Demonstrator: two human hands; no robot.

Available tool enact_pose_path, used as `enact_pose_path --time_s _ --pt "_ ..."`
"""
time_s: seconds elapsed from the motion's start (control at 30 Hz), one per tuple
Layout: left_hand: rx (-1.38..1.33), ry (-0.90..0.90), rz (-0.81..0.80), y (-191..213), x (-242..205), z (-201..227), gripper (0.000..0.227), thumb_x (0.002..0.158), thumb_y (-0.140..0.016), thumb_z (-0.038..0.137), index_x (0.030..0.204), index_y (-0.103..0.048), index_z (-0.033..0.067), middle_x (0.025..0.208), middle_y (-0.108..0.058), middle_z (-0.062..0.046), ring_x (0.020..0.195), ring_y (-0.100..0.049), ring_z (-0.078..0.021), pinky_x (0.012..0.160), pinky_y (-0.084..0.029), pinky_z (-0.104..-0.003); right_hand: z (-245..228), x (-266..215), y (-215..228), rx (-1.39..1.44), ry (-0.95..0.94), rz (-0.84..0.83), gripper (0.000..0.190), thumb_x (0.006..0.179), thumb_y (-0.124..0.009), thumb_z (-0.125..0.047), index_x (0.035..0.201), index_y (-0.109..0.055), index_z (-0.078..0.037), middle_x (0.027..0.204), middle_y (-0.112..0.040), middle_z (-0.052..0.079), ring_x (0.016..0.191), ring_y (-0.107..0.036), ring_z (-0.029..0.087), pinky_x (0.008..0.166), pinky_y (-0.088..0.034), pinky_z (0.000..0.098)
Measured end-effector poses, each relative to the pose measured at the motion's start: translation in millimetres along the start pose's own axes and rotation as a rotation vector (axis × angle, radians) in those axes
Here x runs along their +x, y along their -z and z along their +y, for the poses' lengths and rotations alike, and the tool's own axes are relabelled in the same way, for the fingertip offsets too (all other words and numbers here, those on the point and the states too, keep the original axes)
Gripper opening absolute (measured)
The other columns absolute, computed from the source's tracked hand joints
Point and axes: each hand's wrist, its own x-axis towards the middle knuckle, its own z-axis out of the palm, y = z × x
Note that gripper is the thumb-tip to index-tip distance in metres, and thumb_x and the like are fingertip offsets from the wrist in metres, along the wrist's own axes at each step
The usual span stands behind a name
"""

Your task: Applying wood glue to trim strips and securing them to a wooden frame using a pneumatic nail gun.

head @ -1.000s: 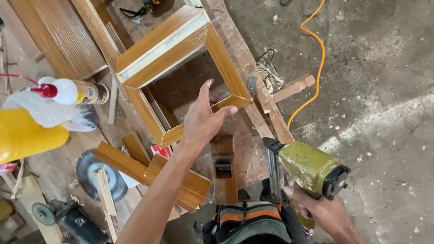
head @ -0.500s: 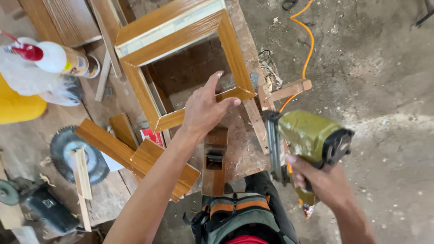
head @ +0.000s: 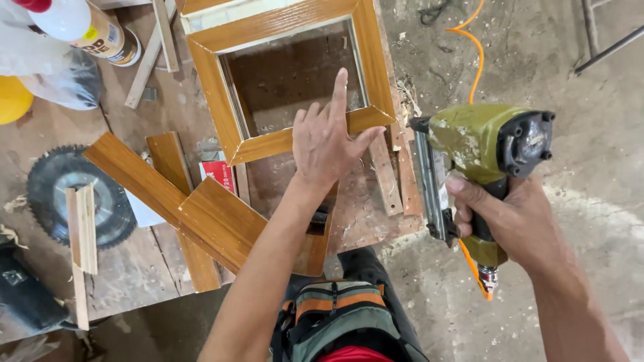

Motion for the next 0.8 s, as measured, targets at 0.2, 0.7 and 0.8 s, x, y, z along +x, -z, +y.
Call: enact_pose_path --time_s 0.2,0.7,0.8 --pt "0.002 0.021 0.037 6 3 2 0.106 0.087 -0.071 0.073 0.156 -0.039 -0.0008 0.089 -0.071 -0.005 0.077 -0.057 -0.0212 0.074 -0.040 -0.038 -29 8 -4 -0.067 -0.050 -0.041 0.019 0.092 -0.071 -0.020 0.094 -0.063 -0.002 0.065 -0.060 0.005 0.052 -0.060 0.015 0.047 -0.051 0.0320" --pt "-0.408 0.165 -0.380 17 27 -25 0.079 0.077 -0.086 0.038 0.141 -0.053 0.0063 0.117 -0.070 -0.017 0.115 -0.062 -0.0392 0.097 -0.047 -0.053 -68 32 -26 -0.556 -0.076 -0.102 0.037 0.092 -0.073 -0.029 0.071 -0.058 -0.002 0.052 -0.053 0.004 0.043 -0.052 0.014 0.042 -0.044 0.0327" --pt "-0.461 0.246 -0.370 18 25 -19 0.086 0.078 -0.086 0.031 0.148 -0.044 0.0068 0.102 -0.072 -0.019 0.103 -0.067 -0.0368 0.095 -0.049 -0.051 -71 35 -29 -0.574 -0.093 -0.085 0.035 0.091 -0.073 -0.028 0.072 -0.059 -0.002 0.053 -0.053 0.004 0.043 -0.052 0.013 0.042 -0.046 0.0325"
